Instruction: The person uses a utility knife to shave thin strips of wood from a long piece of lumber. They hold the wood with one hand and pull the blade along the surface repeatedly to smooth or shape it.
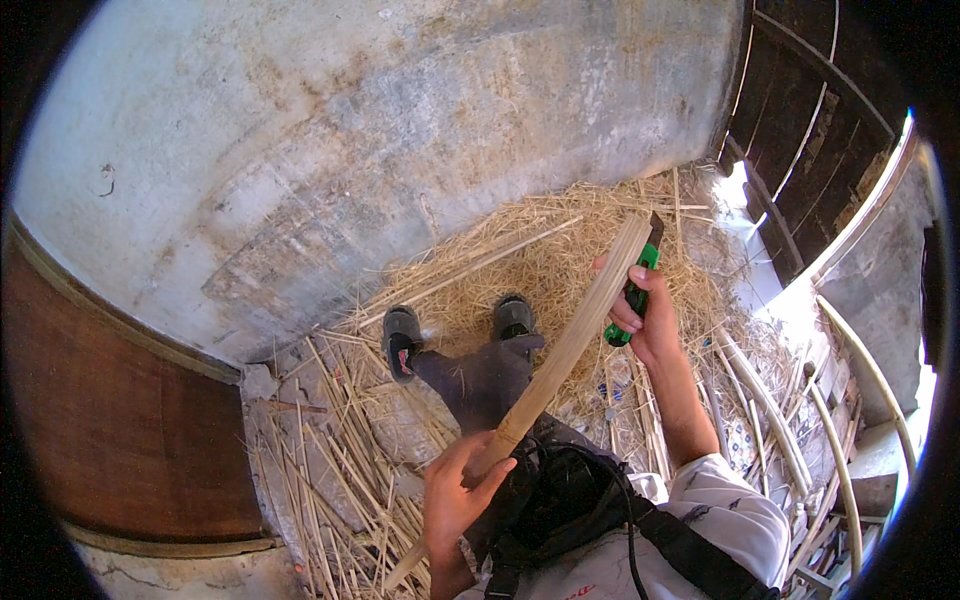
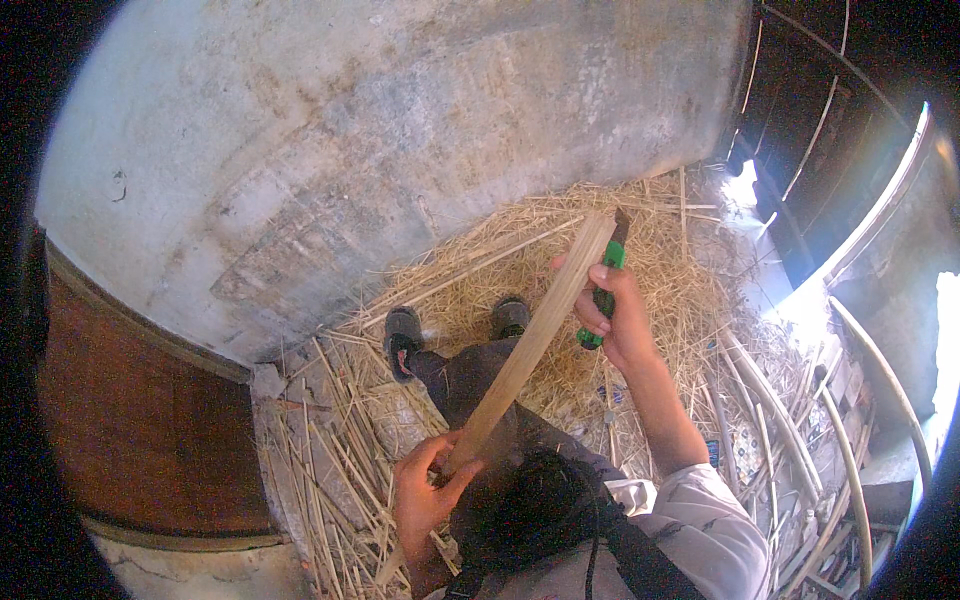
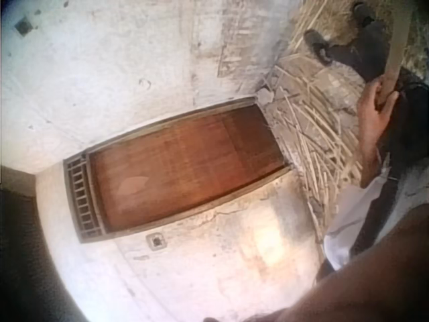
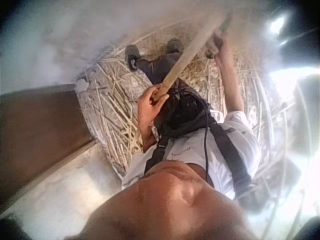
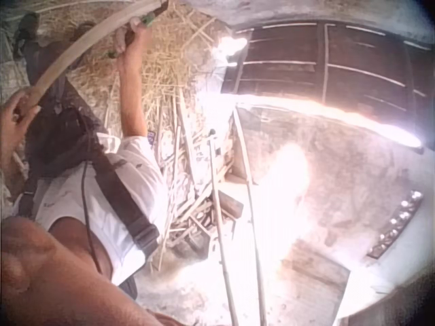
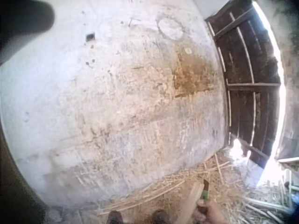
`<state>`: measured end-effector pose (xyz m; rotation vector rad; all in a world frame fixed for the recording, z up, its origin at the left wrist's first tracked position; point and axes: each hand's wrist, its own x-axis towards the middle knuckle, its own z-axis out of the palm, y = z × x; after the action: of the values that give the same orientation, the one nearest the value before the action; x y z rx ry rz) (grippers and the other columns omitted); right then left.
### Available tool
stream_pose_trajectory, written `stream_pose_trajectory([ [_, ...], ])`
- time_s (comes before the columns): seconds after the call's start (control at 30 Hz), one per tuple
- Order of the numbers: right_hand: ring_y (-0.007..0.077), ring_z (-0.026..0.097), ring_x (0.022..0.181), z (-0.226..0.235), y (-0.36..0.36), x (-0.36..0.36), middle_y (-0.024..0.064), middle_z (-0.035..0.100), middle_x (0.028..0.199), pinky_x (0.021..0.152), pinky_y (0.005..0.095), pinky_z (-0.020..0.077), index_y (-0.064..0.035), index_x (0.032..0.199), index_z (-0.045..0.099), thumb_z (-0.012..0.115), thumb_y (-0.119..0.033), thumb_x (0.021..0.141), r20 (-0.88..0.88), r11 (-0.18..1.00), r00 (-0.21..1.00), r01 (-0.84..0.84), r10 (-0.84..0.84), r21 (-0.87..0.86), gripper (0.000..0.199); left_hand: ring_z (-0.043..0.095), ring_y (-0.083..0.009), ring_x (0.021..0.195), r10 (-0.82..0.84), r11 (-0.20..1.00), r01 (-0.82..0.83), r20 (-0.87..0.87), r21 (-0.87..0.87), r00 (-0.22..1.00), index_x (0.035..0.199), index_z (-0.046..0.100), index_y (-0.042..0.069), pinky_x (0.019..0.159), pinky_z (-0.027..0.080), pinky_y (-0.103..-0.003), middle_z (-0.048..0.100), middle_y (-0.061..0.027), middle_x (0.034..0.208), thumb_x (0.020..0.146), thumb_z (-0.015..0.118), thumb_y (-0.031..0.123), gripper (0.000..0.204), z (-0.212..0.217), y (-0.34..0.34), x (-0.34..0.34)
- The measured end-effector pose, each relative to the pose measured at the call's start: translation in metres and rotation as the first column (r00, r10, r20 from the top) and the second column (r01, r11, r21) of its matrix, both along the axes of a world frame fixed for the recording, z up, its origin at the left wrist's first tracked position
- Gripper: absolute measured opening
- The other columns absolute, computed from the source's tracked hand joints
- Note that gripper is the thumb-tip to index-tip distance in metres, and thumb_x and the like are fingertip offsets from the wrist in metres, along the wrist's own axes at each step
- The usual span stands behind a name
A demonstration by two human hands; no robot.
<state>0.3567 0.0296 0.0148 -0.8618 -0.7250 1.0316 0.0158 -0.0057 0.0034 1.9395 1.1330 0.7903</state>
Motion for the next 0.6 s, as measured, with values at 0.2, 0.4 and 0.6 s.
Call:
stream_pose_trajectory([
  [0.2,0.0042,0.039,0.048,-0.004,0.002,-0.003,-0.0057,0.053,0.069,0.045,0.0239,0.0281,0.0019,0.139,0.063,0.064,-0.031,0.108,-0.096,0.996,0.993,0.06,-0.067,-0.072,0.046,0.076,-0.0233,0.085,0.152,0.985,-0.156,0.055,0.077,0.987,0.119,0.079,0.0,0.075,0.059,-0.036,0.079,-0.0151,0.098,0.08,0.098,0.012,0.046,0.003,-0.004,0.0],
  [0.4,0.0026,0.042,0.053,-0.011,0.001,-0.013,-0.0029,0.066,0.084,0.047,0.023,0.0288,-0.0005,0.144,0.057,0.075,-0.013,0.103,0.067,0.977,0.976,0.209,-0.207,-0.03,0.047,0.076,-0.024,0.083,0.172,0.97,-0.179,0.055,0.166,0.984,0.114,0.08,-0.003,0.075,0.058,-0.035,0.079,-0.016,0.095,0.077,0.1,0.012,0.044,0.007,-0.002,0.004],
  [0.6,0.0026,0.043,0.054,-0.009,-0.001,-0.015,0.0006,0.074,0.088,0.048,0.0225,0.0291,-0.003,0.147,0.055,0.074,-0.012,0.103,0.163,0.978,0.97,0.196,-0.182,-0.073,0.049,0.073,-0.022,0.078,0.172,0.978,-0.169,-0.01,0.124,0.985,0.123,0.079,-0.003,0.069,0.055,-0.033,0.076,-0.0153,0.093,0.086,0.093,0.012,0.042,0.007,0.0,0.005],
])
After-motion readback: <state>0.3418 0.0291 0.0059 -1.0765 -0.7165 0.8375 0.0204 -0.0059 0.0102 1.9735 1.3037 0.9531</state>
